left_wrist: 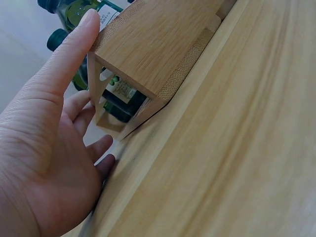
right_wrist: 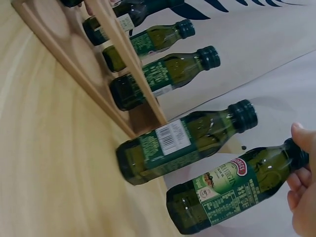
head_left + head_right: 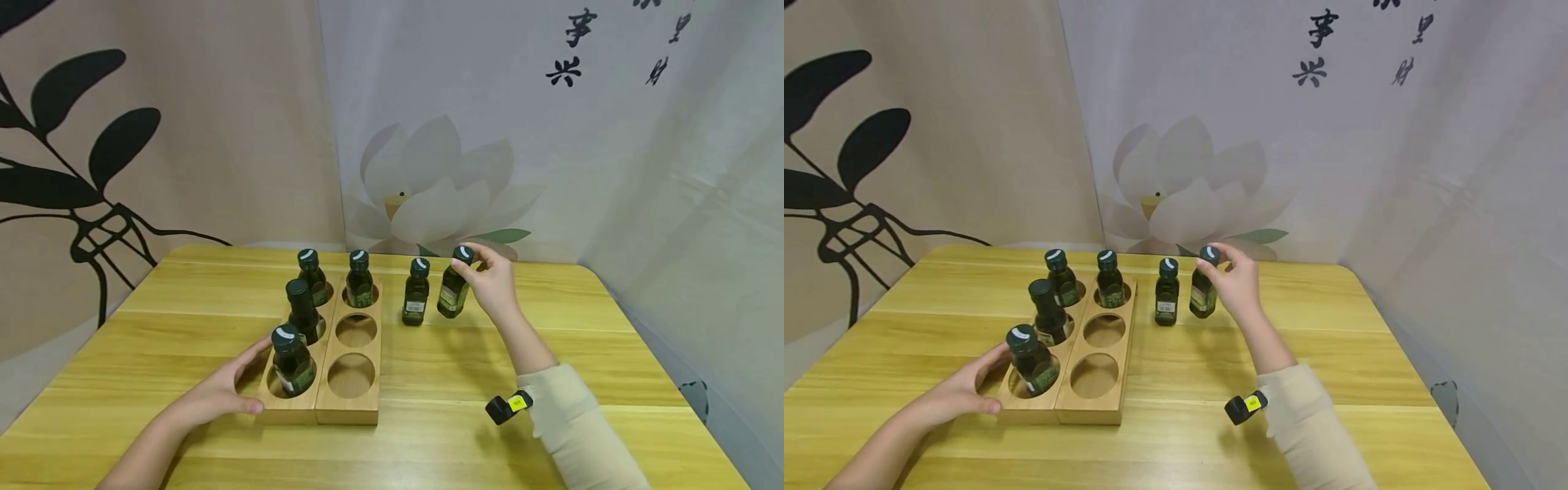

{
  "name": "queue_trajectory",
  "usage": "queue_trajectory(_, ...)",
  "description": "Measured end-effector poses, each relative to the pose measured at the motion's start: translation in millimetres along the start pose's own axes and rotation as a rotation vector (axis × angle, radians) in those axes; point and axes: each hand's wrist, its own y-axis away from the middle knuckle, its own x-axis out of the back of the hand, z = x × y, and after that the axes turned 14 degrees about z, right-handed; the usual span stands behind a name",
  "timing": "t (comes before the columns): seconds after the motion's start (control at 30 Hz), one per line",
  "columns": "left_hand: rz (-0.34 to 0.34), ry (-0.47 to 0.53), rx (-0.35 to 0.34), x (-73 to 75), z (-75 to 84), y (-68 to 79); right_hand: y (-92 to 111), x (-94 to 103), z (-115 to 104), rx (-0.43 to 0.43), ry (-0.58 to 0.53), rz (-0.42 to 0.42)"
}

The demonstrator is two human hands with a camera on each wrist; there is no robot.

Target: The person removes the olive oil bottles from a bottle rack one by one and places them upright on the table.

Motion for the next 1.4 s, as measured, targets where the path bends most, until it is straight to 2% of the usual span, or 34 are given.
queue_trajectory(0.4,0.000,0.007,0.003,1.1,-2.9,0.3,10.9,-6.6,16.4,-0.027,0.051,-0.002)
queue_trajectory(0.7,-0.001,0.003,-0.011,0.9,-6.4,-1.3,17.8,-11.7,29.3,-0.047,0.008,0.038)
queue_trajectory(0.87,-0.002,0.006,-0.012,1.0,-7.4,-1.6,18.6,-12.4,29.7,-0.048,0.030,0.037)
queue_trajectory(1.07,-0.005,0.008,-0.008,1.3,-6.3,-1.7,11.3,-10.4,20.7,-0.008,-0.014,0.047)
queue_trajectory(1.27,-0.004,0.004,-0.005,1.7,-5.1,-0.7,2.6,-13.3,0.5,0.080,-0.062,0.030)
queue_trajectory(1.4,-0.005,0.003,-0.006,1.3,-4.6,-0.5,-0.8,-19.5,-15.6,0.104,-0.093,0.006)
